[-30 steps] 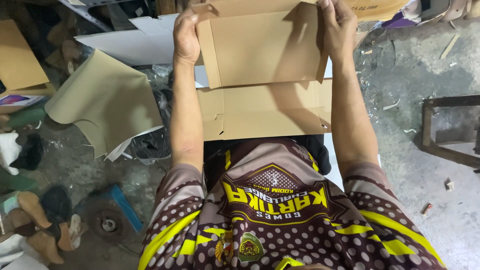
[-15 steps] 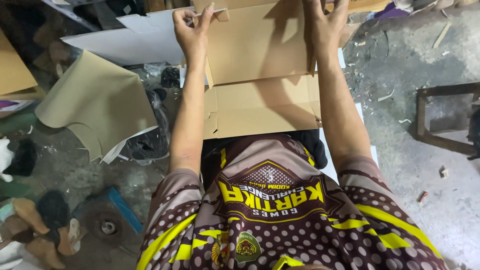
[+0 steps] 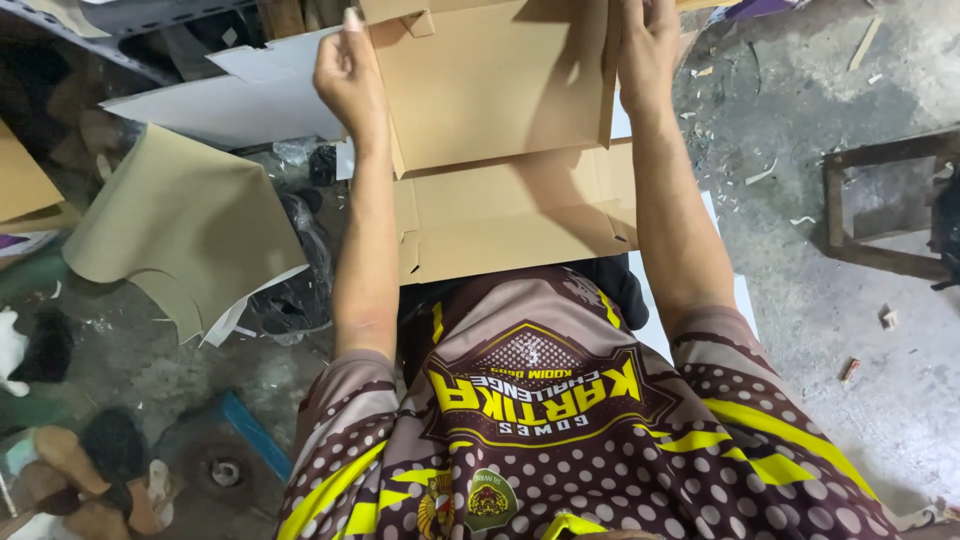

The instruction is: Folding and assembling flat cardboard sheets into three-dimensional base structures using hands.

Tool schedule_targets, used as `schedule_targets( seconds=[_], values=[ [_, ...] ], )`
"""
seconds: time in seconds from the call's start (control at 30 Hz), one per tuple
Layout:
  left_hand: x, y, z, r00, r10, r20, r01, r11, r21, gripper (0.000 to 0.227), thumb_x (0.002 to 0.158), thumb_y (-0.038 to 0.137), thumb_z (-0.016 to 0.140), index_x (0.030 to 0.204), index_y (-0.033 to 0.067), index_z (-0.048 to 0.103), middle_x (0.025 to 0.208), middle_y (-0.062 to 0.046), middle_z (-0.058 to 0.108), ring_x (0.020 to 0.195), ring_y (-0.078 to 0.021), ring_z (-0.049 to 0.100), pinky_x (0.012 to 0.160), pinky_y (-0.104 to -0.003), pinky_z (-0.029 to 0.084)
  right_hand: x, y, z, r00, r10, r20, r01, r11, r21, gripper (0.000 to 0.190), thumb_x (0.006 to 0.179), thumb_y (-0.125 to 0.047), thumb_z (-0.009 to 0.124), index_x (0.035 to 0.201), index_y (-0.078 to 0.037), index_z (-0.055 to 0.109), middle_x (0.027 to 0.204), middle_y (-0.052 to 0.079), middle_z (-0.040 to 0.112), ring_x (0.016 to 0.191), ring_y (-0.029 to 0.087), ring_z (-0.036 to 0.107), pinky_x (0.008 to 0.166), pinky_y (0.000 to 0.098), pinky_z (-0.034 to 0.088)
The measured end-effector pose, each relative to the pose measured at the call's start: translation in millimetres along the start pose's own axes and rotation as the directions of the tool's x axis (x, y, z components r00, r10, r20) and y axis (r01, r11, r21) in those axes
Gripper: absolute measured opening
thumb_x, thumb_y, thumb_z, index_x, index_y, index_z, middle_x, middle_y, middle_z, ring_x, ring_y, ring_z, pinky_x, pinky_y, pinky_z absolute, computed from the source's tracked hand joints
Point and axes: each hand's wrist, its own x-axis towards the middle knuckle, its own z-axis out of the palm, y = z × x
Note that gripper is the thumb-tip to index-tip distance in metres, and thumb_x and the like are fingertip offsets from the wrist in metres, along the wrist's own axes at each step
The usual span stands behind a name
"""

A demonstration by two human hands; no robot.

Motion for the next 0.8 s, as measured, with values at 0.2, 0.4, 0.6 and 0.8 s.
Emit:
schedule_targets(
  seconds=[0.2, 0.4, 0.6, 0.8],
  values=[
    [16, -3, -21, 0.940, -0.249, 0.235, 0.314, 0.899, -0.305, 0.025, 0.095, 0.024, 0.072, 0.089, 0.0001, 0.071, 0.077, -0.002, 0.067, 0.067, -0.0068, 0.054, 0.061, -0.022, 0.045, 11, -7, -29, 0.928, 0.302, 0.217, -0.338, 0.927, 0.159, 0.020, 0.107, -0.024, 0.064, 0.105, -0.005, 0.070, 0.082, 0.000, 0.064, 0.068, 0.006, 0.058, 0.064, 0.0201, 0.053],
    [18, 4, -28, 0.914, -0.269, 0.305, 0.353, 0.897, -0.265, 0.022, 0.097, 0.020, 0.072, 0.092, -0.0012, 0.074, 0.078, 0.000, 0.067, 0.066, -0.0051, 0.051, 0.059, -0.021, 0.043, 17, -13, -37, 0.888, 0.284, 0.362, -0.247, 0.958, -0.144, 0.032, 0.111, -0.034, 0.053, 0.107, -0.005, 0.068, 0.096, 0.001, 0.068, 0.082, 0.009, 0.066, 0.078, 0.0221, 0.061],
    [20, 11, -32, 0.909, -0.280, 0.308, 0.346, 0.920, -0.185, 0.020, 0.097, 0.017, 0.072, 0.091, -0.0021, 0.074, 0.076, -0.001, 0.067, 0.066, -0.0062, 0.053, 0.062, -0.021, 0.046, 14, -26, -35, 0.874, 0.155, 0.461, -0.050, 0.972, -0.232, 0.023, 0.117, -0.014, 0.047, 0.119, -0.004, 0.068, 0.089, -0.001, 0.057, 0.077, 0.008, 0.051, 0.072, 0.0232, 0.048],
    [37, -8, -44, 0.799, -0.332, 0.500, 0.464, 0.871, -0.162, 0.026, 0.100, 0.015, 0.069, 0.120, -0.0014, 0.065, 0.096, -0.006, 0.071, 0.078, -0.0079, 0.060, 0.069, -0.021, 0.051, 21, -26, -39, 0.866, 0.098, 0.490, 0.047, 0.960, -0.275, 0.030, 0.115, -0.017, 0.052, 0.130, 0.007, 0.061, 0.111, 0.015, 0.071, 0.097, 0.023, 0.071, 0.085, 0.0344, 0.061]
  ],
)
